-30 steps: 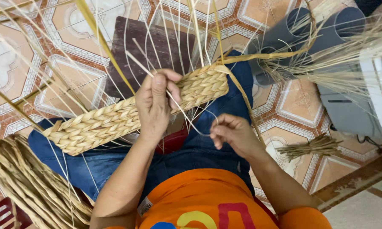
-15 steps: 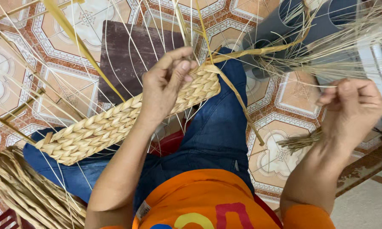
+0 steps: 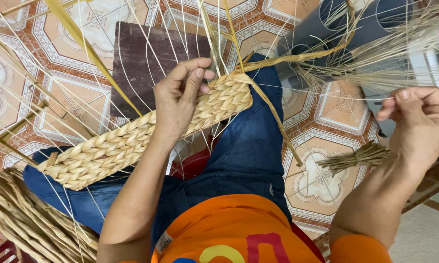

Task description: The person weaves a flat basket by hand, interlacing dried palm strips through a vertical frame held between the legs. They repeatedly pull strips through the weave, tighten the pattern, and adjust the frame to maintain alignment.

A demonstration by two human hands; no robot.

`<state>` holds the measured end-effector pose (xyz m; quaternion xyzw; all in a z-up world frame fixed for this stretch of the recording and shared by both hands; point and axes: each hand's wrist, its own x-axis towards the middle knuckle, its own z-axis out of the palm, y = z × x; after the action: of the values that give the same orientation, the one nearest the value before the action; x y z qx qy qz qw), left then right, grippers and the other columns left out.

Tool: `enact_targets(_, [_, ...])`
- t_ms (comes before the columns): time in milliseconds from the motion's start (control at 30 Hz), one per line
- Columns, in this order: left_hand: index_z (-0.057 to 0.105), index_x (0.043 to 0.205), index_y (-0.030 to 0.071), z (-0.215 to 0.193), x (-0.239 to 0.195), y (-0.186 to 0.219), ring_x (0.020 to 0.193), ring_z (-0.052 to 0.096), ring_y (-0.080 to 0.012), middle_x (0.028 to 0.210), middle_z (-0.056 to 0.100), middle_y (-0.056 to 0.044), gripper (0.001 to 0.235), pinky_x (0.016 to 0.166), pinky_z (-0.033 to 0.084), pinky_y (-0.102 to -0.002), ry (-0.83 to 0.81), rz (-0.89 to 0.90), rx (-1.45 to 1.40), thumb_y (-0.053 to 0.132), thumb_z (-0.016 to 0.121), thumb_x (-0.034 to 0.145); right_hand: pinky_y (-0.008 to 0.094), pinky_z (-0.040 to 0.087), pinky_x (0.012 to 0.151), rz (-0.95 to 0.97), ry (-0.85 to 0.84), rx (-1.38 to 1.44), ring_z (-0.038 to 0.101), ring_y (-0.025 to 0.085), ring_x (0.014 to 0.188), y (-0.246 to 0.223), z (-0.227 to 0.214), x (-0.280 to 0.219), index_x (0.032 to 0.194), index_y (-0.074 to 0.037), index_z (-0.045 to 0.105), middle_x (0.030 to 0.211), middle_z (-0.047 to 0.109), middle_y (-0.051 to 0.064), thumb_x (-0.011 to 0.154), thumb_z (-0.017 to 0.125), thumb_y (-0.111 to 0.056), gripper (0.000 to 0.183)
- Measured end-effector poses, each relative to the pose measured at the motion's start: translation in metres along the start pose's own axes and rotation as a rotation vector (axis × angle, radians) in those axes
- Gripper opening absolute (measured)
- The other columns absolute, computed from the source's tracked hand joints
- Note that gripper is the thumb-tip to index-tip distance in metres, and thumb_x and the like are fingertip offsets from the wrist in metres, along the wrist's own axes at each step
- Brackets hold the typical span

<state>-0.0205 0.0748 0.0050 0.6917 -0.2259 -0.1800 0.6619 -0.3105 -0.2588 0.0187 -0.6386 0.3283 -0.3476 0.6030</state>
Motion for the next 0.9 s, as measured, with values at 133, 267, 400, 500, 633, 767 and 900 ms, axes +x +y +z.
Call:
enact_targets(133, [0.070,0.126,0.008,0.000,0.002,-0.005,0.079,0.069,-0.0056,0.104,0.077,-0.004,0.022,0.066,0.060,-0.019,-0.008,-0.005,-0.014,0.015,0.059,0.108,0.030,0.057,0.065,-0.025,-0.036,-0.031,0.066,0.019,0.068,-0.001,0.019,0.004,0.102,0.007,0.065,0.090,0.070,0.019,0.113,0.065,0.010,0.011])
enact_targets(267, [0.071,0.123,0.011,0.008,0.008,-0.009,0.077,0.072,-0.0059,0.102,0.079,-0.004,0.021,0.063,0.061,-0.020,-0.019,0.008,0.069,0.015,0.060,0.107,0.030,0.059,0.062,-0.061,-0.114,-0.066,0.069,0.016,0.066,0.012,0.064,0.015,0.104,0.002,0.070,0.088,0.073,0.016,0.113,0.066,0.005,0.010])
enact_targets(400, [0.072,0.120,0.013,0.020,0.019,-0.009,0.076,0.075,-0.0071,0.102,0.080,-0.004,0.019,0.066,0.066,-0.021,-0.069,0.073,0.212,0.013,0.061,0.105,0.030,0.060,0.060,0.025,-0.244,-0.033,0.069,0.013,0.064,0.035,0.131,0.024,0.096,-0.003,0.069,0.084,0.073,0.011,0.105,0.068,-0.003,0.009])
enact_targets(500, [0.072,0.119,0.013,0.031,0.032,-0.009,0.083,0.077,-0.0112,0.104,0.078,-0.005,0.017,0.071,0.064,-0.023,-0.120,0.284,0.316,0.010,0.060,0.108,0.023,0.053,0.054,0.076,-0.385,-0.113,0.067,0.009,0.063,0.052,0.175,0.024,0.095,-0.004,0.070,0.083,0.074,0.007,0.102,0.068,-0.011,0.010])
enact_targets(633, [0.074,0.117,0.010,0.048,0.052,-0.009,0.075,0.076,-0.0192,0.103,0.078,-0.010,0.022,0.062,0.065,-0.027,-0.221,0.447,0.536,0.002,0.061,0.101,0.019,0.045,0.052,0.126,-0.493,-0.110,0.057,0.004,0.057,0.069,0.212,0.022,0.093,-0.003,0.073,0.083,0.076,0.005,0.098,0.070,-0.011,0.010])
enact_targets(767, [0.075,0.116,0.009,0.061,0.074,-0.013,0.081,0.076,-0.0230,0.104,0.077,-0.011,0.031,0.069,0.063,-0.035,-0.291,0.739,0.728,-0.002,0.066,0.089,0.021,0.043,0.055,0.046,-0.480,-0.217,0.056,0.004,0.061,0.077,0.226,0.020,0.089,-0.001,0.076,0.078,0.073,0.003,0.097,0.073,-0.008,0.011])
enact_targets(900, [0.075,0.109,0.009,0.062,0.085,-0.018,0.079,0.074,-0.0234,0.095,0.077,-0.009,0.026,0.063,0.060,-0.037,-0.365,0.749,0.980,0.003,0.070,0.084,0.021,0.051,0.062,-0.092,-0.508,-0.337,0.064,0.004,0.067,0.074,0.222,0.023,0.092,-0.003,0.077,0.079,0.075,0.001,0.096,0.075,-0.008,0.007])
